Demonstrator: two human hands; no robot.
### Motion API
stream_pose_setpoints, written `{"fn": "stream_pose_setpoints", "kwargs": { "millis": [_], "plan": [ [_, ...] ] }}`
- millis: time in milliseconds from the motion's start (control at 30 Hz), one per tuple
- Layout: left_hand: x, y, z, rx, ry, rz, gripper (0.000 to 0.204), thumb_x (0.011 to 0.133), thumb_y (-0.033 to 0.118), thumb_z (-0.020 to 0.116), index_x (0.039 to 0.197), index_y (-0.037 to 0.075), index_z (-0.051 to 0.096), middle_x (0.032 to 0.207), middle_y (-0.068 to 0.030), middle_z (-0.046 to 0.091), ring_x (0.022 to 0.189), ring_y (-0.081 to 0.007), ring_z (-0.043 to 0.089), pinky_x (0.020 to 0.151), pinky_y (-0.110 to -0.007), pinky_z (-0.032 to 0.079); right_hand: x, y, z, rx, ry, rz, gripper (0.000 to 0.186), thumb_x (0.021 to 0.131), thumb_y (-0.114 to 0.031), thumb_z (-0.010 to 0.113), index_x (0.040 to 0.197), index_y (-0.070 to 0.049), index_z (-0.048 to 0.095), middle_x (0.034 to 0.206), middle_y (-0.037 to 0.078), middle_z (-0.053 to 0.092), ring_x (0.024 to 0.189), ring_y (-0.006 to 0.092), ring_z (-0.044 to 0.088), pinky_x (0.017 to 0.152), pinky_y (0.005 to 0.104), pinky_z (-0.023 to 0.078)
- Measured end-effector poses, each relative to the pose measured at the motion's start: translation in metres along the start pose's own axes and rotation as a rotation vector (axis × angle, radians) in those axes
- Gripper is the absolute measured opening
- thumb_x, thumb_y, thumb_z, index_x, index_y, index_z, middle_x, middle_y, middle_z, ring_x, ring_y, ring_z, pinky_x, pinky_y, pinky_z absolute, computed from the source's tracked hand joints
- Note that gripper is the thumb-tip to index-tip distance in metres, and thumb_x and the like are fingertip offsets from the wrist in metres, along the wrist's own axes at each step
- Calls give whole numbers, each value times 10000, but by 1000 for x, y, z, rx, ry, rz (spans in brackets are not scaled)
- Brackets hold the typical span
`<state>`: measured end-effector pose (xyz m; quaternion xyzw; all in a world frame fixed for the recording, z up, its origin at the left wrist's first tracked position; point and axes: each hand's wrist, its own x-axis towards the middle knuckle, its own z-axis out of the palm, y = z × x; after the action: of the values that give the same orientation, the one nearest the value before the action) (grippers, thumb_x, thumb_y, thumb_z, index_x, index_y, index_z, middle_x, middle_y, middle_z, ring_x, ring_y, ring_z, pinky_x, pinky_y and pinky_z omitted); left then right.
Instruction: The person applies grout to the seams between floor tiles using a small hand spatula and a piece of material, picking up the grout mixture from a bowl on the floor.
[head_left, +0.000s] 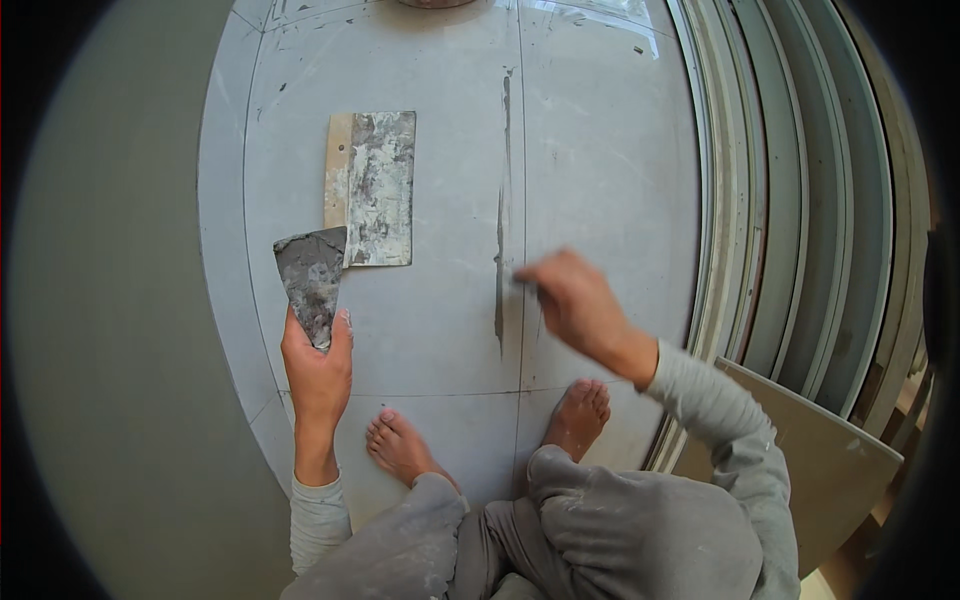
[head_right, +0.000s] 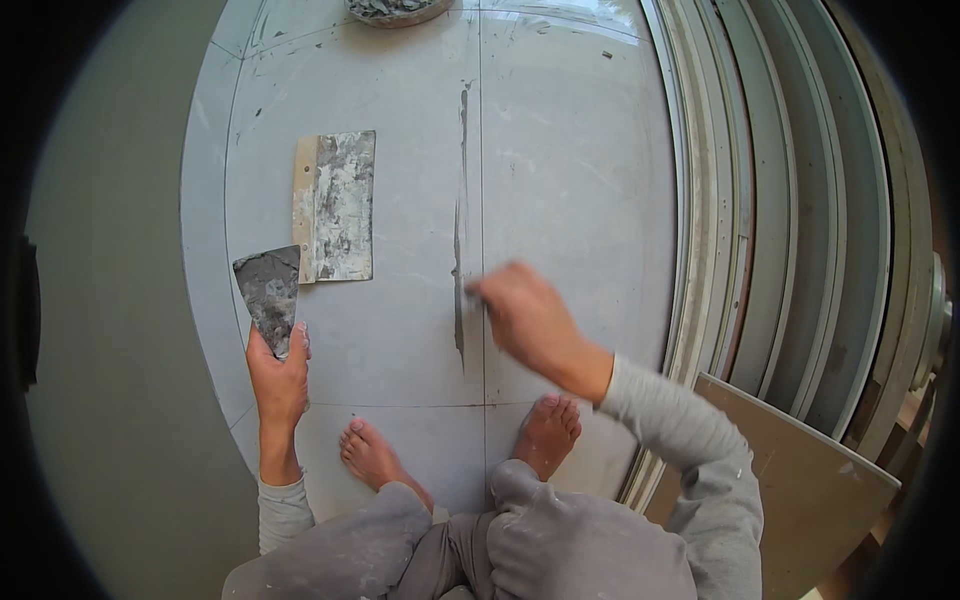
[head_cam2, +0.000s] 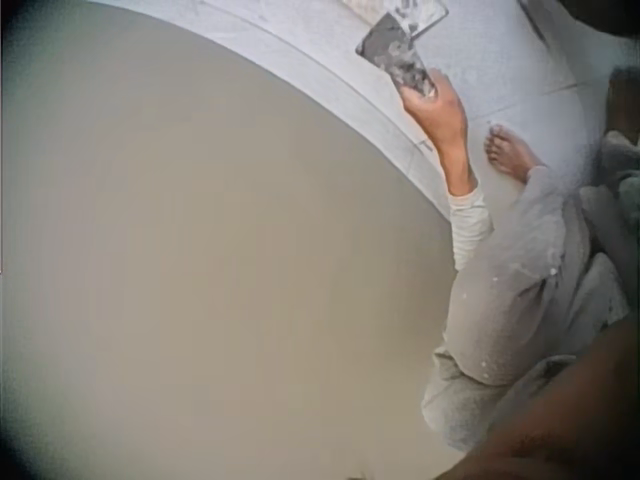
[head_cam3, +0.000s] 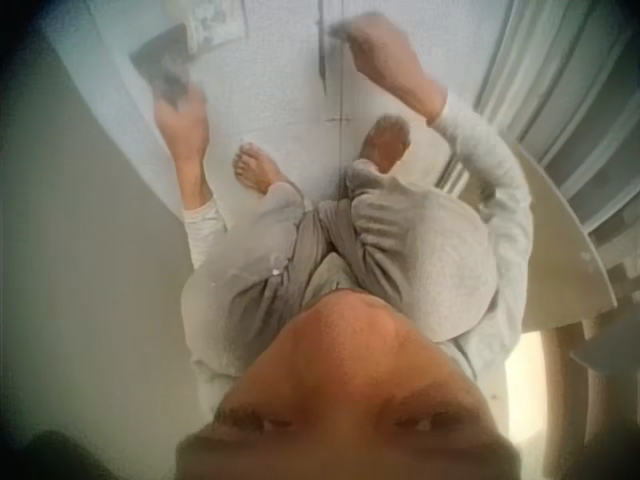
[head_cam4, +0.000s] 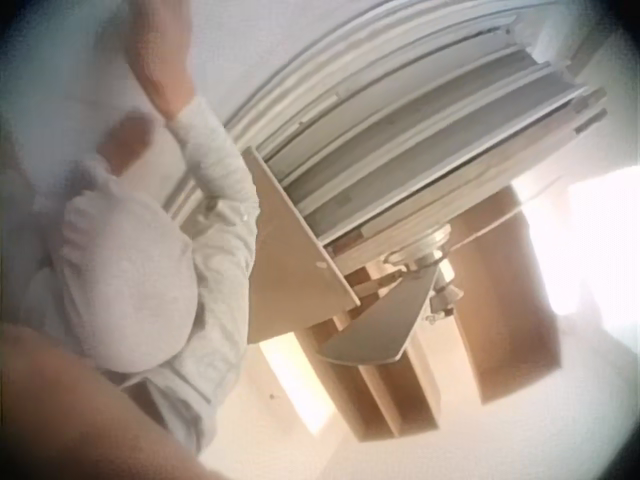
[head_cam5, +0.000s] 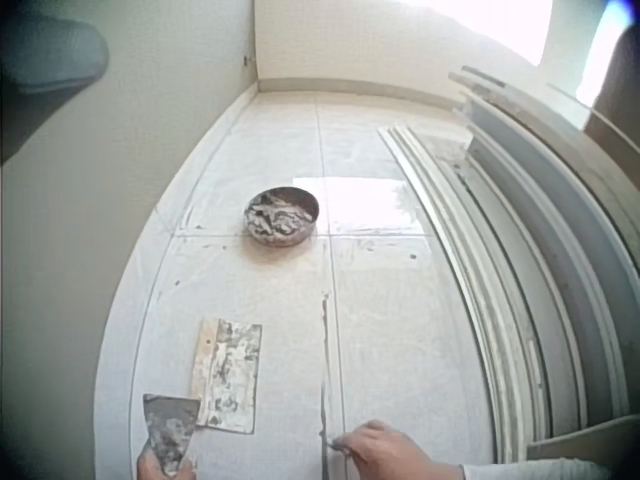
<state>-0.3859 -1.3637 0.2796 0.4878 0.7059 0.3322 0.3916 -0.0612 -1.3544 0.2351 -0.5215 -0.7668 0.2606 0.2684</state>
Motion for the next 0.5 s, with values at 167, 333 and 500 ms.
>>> {"fn": "stream_pose_setpoints", "kwargs": {
  "millis": [167,333,500],
  "plan": [
    [5,-1,11,-48,-21,-56,282,986,66,638,1243,-34,583,882,-25,646,748,-90,561,690,-288,487,215,102,-43,-366,250,-108,204,841,1,627,1009,-50,730,981,146,743,959,392,651,865,478,537],
    [22,-1,16,-44,9,-9,274,987,67,639,1237,-33,586,894,-26,648,754,-92,564,697,-285,487,251,118,-37,-495,228,-110,221,844,2,607,1022,-46,729,974,162,734,967,389,655,876,488,533],
    [29,1,27,9,3,17,259,987,64,642,1225,-24,590,911,-25,654,764,-93,565,709,-282,489,89,65,19,-216,88,-248,223,805,32,562,998,-70,602,908,108,623,908,336,585,774,441,535]
  ]
}}
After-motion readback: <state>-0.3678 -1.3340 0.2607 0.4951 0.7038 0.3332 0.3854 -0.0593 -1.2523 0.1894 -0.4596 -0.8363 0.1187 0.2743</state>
